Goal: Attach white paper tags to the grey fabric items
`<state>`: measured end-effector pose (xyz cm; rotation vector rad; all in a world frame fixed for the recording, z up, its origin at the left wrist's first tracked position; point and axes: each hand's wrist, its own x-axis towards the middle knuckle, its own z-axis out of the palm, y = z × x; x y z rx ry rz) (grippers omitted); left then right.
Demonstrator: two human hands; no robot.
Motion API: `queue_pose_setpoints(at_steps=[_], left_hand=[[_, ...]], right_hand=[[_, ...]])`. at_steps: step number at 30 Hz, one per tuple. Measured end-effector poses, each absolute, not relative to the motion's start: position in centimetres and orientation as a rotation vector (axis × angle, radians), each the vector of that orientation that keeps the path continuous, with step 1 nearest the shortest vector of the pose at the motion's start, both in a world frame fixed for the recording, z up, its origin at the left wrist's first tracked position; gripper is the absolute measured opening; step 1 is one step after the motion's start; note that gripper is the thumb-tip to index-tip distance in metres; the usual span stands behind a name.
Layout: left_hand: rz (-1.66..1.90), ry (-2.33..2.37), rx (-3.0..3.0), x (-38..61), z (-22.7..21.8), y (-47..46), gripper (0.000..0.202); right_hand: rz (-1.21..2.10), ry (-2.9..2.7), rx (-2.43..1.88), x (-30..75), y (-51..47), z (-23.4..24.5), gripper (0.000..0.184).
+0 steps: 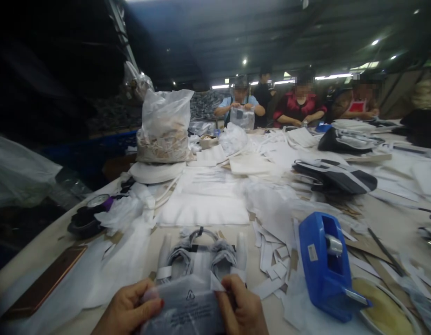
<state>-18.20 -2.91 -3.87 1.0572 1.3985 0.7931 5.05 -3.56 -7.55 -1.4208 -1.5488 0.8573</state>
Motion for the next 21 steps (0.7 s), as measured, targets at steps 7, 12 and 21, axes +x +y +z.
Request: queue_pose_setpoints(at_steps=[7,12,21], left_hand=[[0.628,1.847,1.921,-17.0,-4.7,1.9,0.021],[0.97,1.938,2.408,-16.8,-5.9,0.8,0.016],[1.569,1.443,3.023,-12.0,-10.3,0.2,0.031]], right_hand=[[0.045,-1.817,-1.477,3.6,-0.6,-7.8,0.015],[-0.026,-1.847,-1.499,3.4,-0.6,-9.0,0.018],[0.228,-1.834,-1.546,5.7,0.7,-6.5,0.024]])
